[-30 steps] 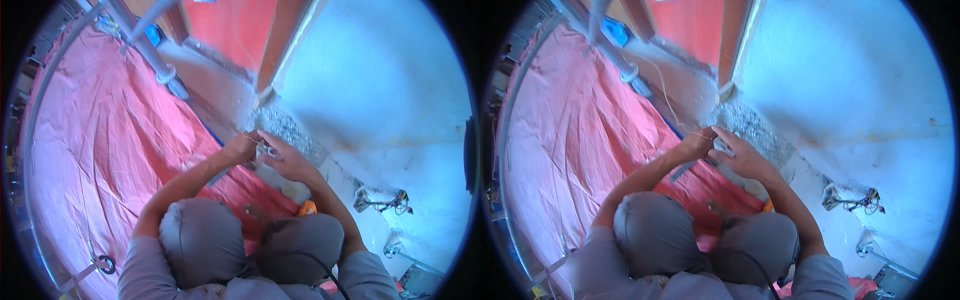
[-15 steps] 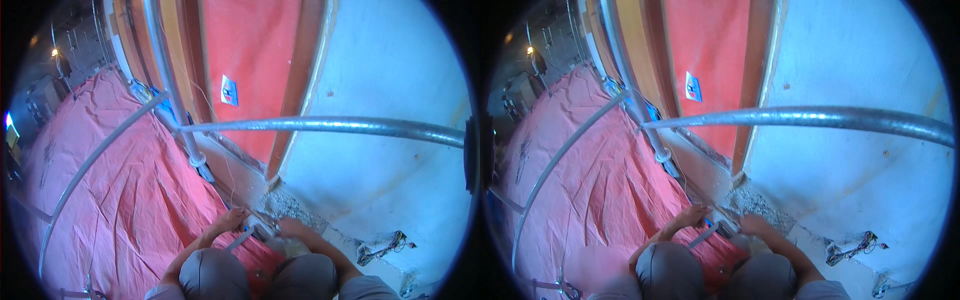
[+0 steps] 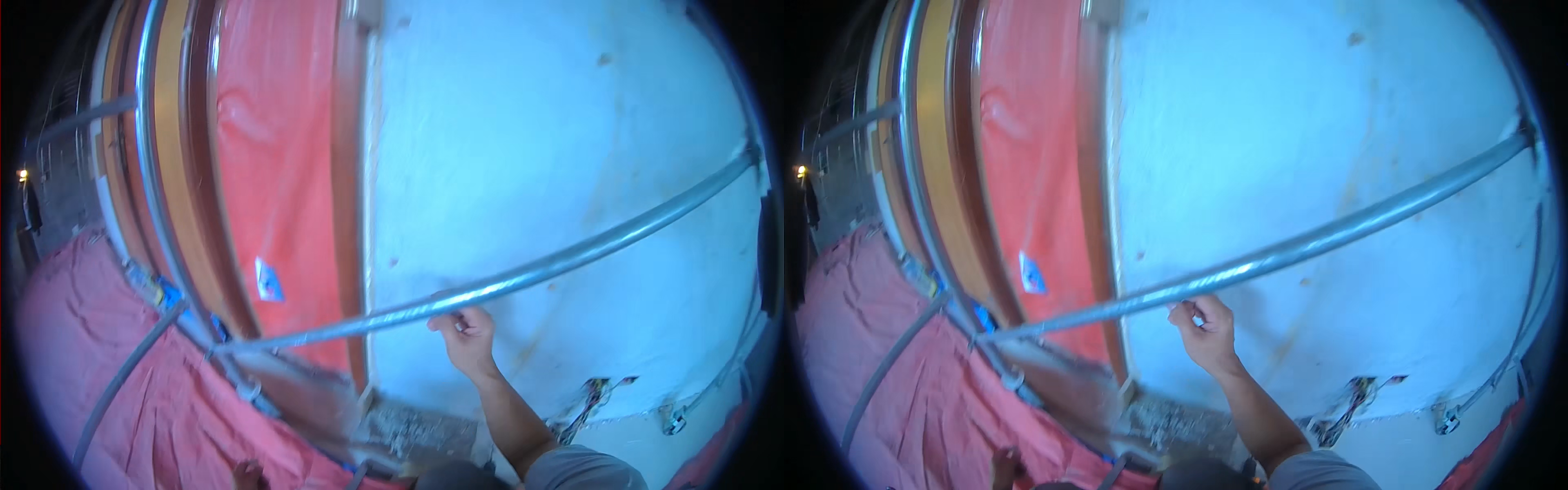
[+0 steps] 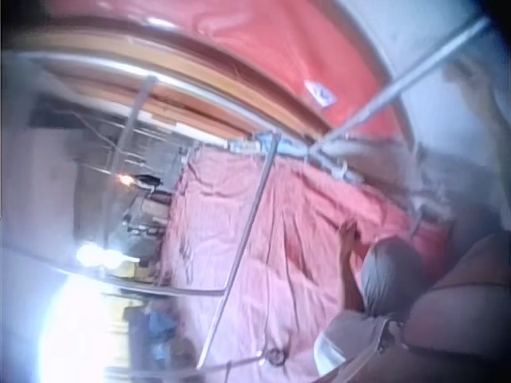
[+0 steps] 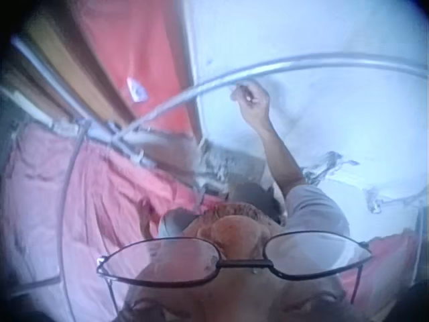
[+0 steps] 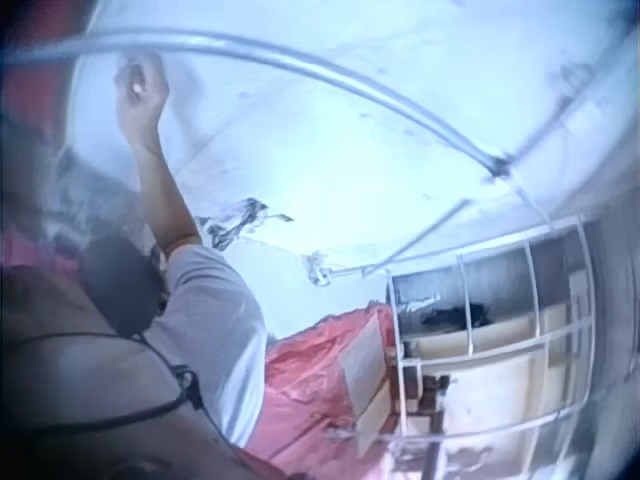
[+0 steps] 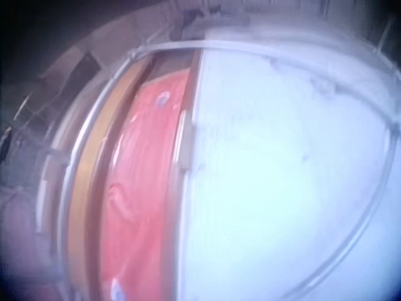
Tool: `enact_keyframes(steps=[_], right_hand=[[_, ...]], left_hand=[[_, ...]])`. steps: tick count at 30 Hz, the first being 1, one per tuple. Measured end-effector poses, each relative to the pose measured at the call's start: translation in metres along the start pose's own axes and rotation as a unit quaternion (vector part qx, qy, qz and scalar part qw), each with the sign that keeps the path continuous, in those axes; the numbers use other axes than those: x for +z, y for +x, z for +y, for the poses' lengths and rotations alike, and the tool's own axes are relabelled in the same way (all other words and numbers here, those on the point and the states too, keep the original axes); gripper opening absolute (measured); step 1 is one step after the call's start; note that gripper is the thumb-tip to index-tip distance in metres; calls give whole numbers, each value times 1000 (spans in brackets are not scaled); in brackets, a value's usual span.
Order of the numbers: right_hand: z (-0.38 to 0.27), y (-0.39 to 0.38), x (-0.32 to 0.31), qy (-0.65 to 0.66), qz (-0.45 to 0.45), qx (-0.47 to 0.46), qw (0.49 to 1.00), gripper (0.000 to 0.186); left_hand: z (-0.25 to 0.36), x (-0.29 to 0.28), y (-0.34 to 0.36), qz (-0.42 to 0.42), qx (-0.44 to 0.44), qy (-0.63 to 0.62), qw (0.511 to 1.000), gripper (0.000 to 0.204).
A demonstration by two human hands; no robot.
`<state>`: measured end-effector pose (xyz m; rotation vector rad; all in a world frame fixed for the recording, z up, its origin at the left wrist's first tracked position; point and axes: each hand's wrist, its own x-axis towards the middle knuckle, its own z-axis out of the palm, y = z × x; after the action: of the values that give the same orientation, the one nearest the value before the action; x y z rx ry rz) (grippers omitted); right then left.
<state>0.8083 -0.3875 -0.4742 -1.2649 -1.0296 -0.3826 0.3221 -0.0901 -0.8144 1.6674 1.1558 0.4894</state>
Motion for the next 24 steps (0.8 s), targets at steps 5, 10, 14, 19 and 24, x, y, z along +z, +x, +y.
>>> enact_keyframes(steps=[5,10,14,19,24], right_hand=[[-85,104,-42,156,112,-1,981,18],[-125,148,-54,248,96,28,964,22],[-146,191,-36,233,57,-1,971,28],[-150,301,16,126,28,-60,990,58],[-178,347,55,57,5,-111,992,65]], left_hand=[[-43,0,3,-179,-77,-179,964,50],[113,-5,-27,-246,-70,55,965,74],[163,-12,1,-406,31,-81,910,93],[283,-3,-26,-361,-3,-244,900,112],[351,27,-79,-423,45,-239,873,97]])
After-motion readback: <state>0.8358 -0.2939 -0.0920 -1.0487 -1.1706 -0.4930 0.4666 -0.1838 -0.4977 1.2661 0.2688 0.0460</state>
